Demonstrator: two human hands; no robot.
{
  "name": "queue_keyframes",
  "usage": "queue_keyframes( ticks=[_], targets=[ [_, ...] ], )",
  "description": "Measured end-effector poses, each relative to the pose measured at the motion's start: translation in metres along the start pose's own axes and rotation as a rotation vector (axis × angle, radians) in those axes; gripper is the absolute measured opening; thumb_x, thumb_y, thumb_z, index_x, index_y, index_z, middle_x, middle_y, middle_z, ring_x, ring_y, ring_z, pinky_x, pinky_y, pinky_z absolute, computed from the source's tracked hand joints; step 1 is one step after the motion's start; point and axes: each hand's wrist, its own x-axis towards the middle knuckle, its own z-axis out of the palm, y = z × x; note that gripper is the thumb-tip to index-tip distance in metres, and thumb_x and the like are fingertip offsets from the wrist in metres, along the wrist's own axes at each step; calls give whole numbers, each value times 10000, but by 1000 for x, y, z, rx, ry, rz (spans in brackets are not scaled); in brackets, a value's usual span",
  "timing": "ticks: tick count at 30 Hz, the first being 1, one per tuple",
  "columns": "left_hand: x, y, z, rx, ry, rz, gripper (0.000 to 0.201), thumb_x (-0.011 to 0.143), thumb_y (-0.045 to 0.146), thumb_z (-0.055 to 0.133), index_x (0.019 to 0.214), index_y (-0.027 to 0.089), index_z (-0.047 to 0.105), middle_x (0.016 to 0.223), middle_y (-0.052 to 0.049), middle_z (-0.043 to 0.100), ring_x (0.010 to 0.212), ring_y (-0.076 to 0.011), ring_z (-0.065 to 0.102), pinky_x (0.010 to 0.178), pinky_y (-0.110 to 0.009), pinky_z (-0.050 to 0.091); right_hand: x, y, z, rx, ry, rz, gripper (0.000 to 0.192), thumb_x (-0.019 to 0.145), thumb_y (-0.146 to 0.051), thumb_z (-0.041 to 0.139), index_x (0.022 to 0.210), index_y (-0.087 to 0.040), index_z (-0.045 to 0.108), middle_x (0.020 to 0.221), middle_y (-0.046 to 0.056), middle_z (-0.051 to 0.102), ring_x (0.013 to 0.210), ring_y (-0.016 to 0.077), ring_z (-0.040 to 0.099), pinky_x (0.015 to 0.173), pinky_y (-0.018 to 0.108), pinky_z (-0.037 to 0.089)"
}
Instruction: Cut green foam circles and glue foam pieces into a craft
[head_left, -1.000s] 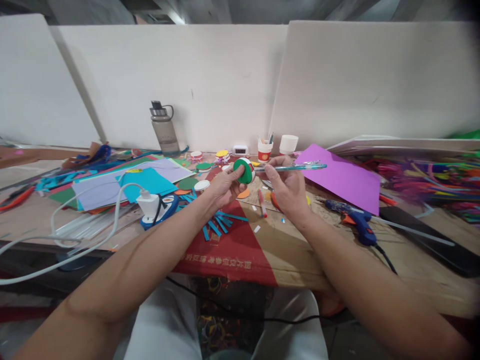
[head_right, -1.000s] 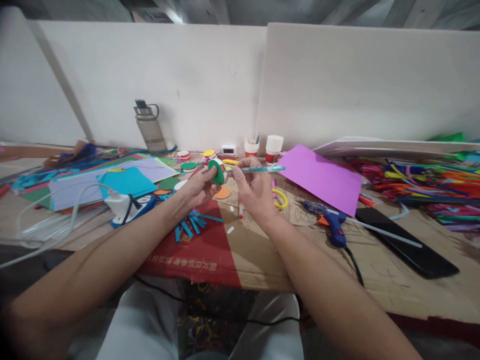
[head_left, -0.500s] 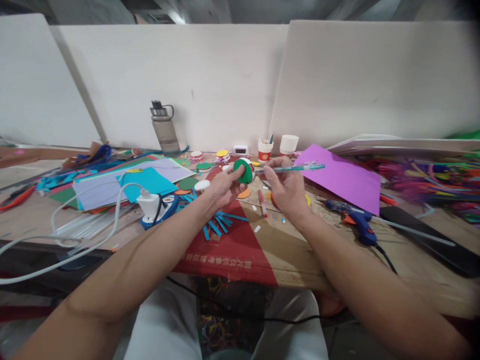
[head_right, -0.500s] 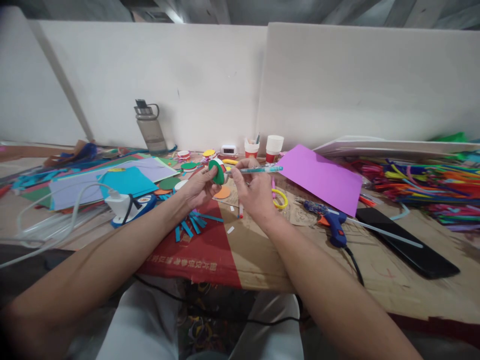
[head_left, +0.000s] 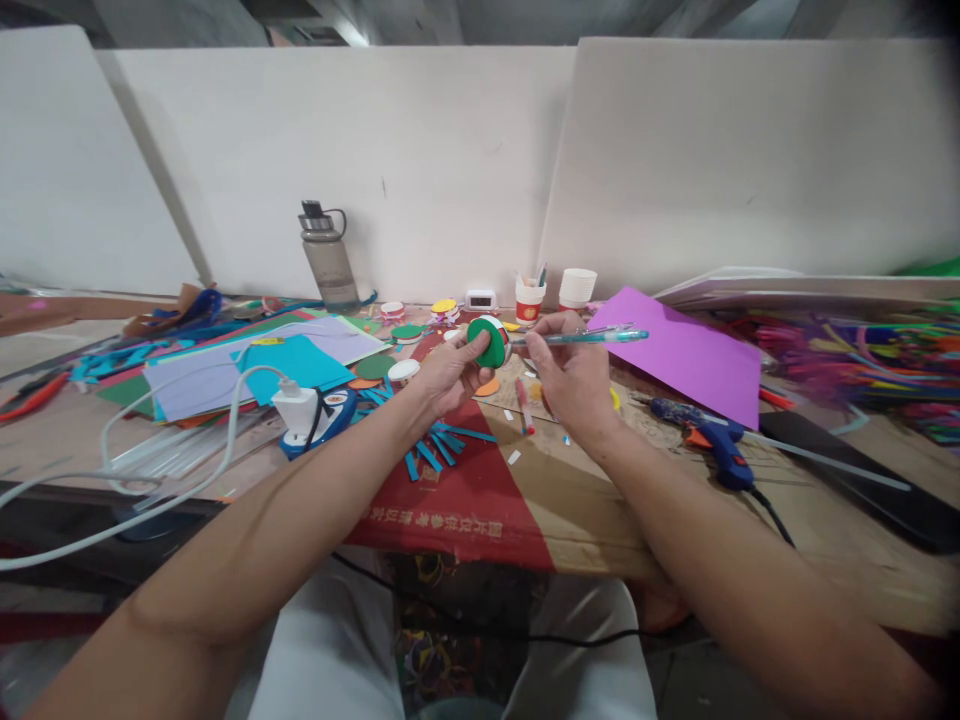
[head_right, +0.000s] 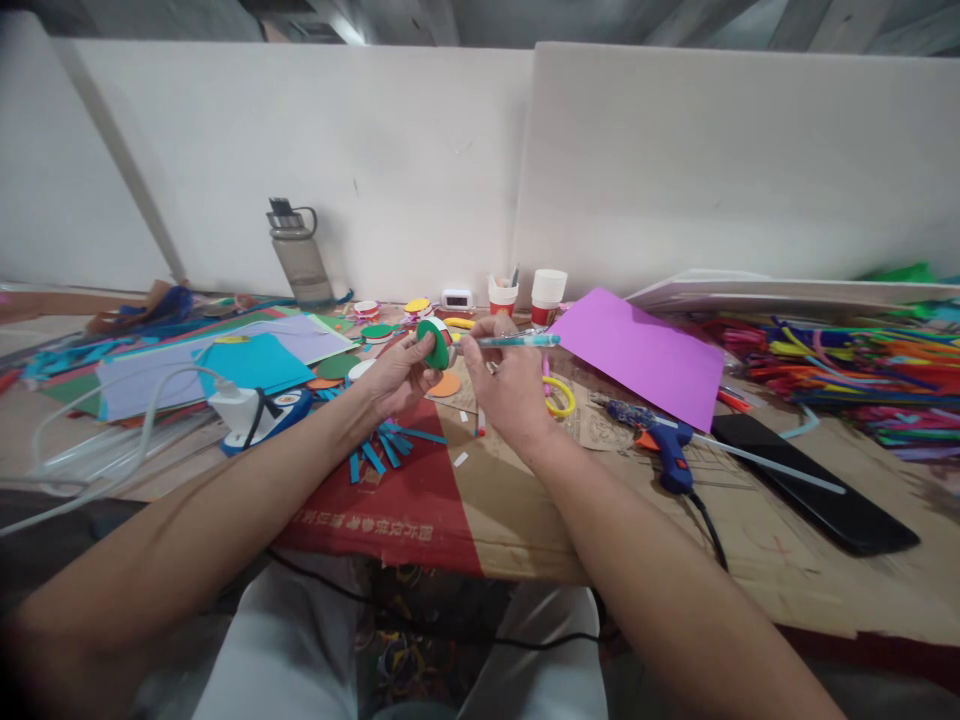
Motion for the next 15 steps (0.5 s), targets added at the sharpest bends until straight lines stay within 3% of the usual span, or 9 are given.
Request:
queue_keyframes(
  ticks=[15],
  targets=[
    [1, -1, -1, 13, 24, 7, 195, 751, 193, 771, 833, 129, 606, 674, 3, 645, 579, -88, 626, 400, -124, 424, 0, 2, 0, -8, 4, -75, 71, 898, -293, 558, 883, -233, 524, 818, -14, 571, 719, 127, 627, 688, 305, 532]
  ],
)
